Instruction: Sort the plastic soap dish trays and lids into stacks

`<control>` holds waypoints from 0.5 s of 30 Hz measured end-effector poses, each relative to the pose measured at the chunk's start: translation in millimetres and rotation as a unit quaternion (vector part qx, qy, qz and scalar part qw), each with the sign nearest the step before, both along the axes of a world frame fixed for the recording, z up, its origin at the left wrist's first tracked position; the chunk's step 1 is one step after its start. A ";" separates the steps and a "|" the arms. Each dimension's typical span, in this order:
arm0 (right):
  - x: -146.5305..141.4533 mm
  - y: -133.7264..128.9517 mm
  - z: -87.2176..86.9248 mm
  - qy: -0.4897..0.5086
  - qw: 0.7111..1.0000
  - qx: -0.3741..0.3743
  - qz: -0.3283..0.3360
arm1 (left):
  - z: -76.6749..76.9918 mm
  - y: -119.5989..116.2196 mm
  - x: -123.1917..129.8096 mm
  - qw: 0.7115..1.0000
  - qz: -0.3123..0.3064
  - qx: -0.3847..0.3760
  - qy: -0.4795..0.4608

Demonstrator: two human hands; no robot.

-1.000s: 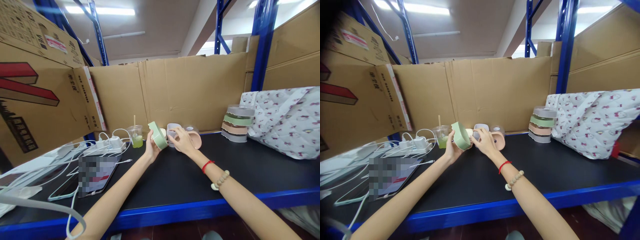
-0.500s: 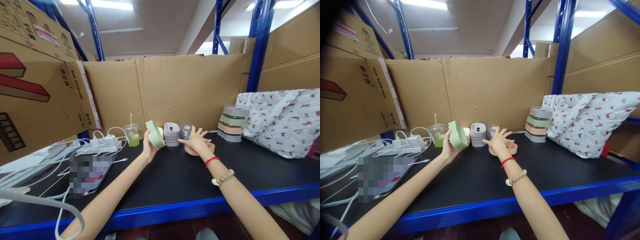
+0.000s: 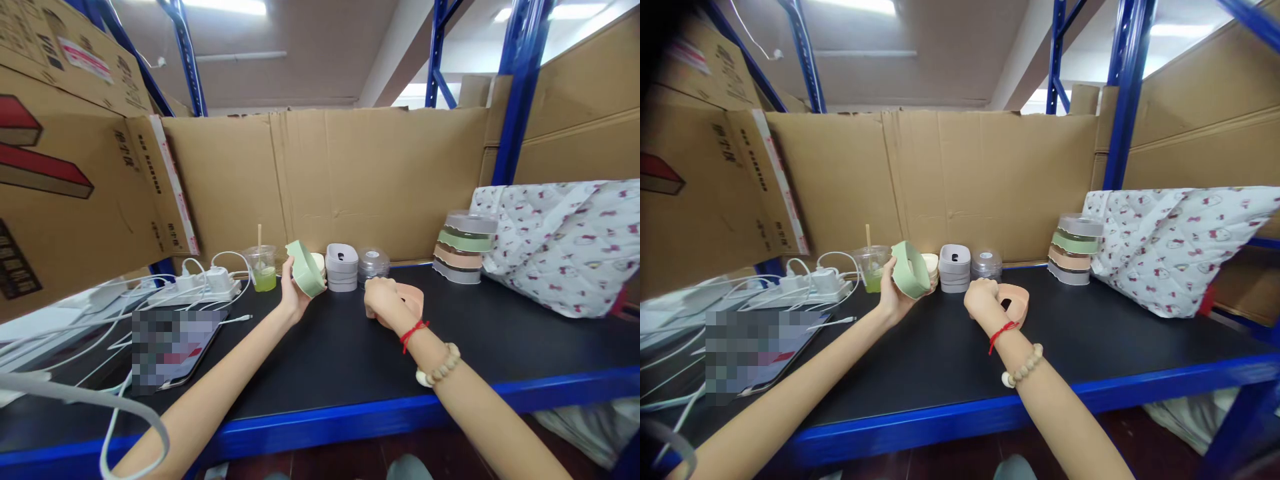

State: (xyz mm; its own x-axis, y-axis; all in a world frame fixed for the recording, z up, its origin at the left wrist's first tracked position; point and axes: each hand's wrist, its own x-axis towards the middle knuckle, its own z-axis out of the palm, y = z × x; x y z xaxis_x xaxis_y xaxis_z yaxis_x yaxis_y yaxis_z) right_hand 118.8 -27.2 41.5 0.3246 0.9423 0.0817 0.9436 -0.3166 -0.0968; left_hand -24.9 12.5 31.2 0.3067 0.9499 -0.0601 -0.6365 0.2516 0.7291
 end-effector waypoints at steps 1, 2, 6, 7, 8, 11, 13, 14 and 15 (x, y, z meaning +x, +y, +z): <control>-7.4 -6.8 5.9 -0.006 1.000 -0.027 -0.003 | 1.5 0.3 -0.7 1.000 0.001 0.002 0.000; -14.7 -13.4 11.9 -0.012 0.999 -0.049 -0.006 | 3.4 0.8 -1.5 1.000 0.003 0.002 -0.002; -38.2 -31.8 30.0 -0.049 0.996 -0.069 0.028 | 12.1 4.8 -7.4 0.999 0.024 0.013 -0.022; -40.8 -33.3 31.7 -0.049 0.997 -0.047 0.041 | 14.2 6.1 -9.3 0.999 0.033 0.015 -0.026; -41.7 -33.5 32.3 -0.040 0.998 -0.013 0.050 | 16.0 7.5 -11.2 0.999 0.042 0.014 -0.030; -35.3 -28.3 30.8 0.052 0.992 0.093 0.060 | 20.0 11.7 -16.4 0.997 0.064 -0.005 -0.036; -27.1 -23.4 29.8 0.157 0.976 0.122 0.085 | 20.9 14.0 -18.9 0.996 0.075 -0.019 -0.042; -23.1 -21.3 29.5 0.203 0.966 0.121 0.106 | 20.8 14.8 -19.7 0.996 0.078 -0.025 -0.045; -19.4 -19.5 29.2 0.235 0.956 0.117 0.128 | 20.4 15.3 -20.2 0.995 0.079 -0.031 -0.046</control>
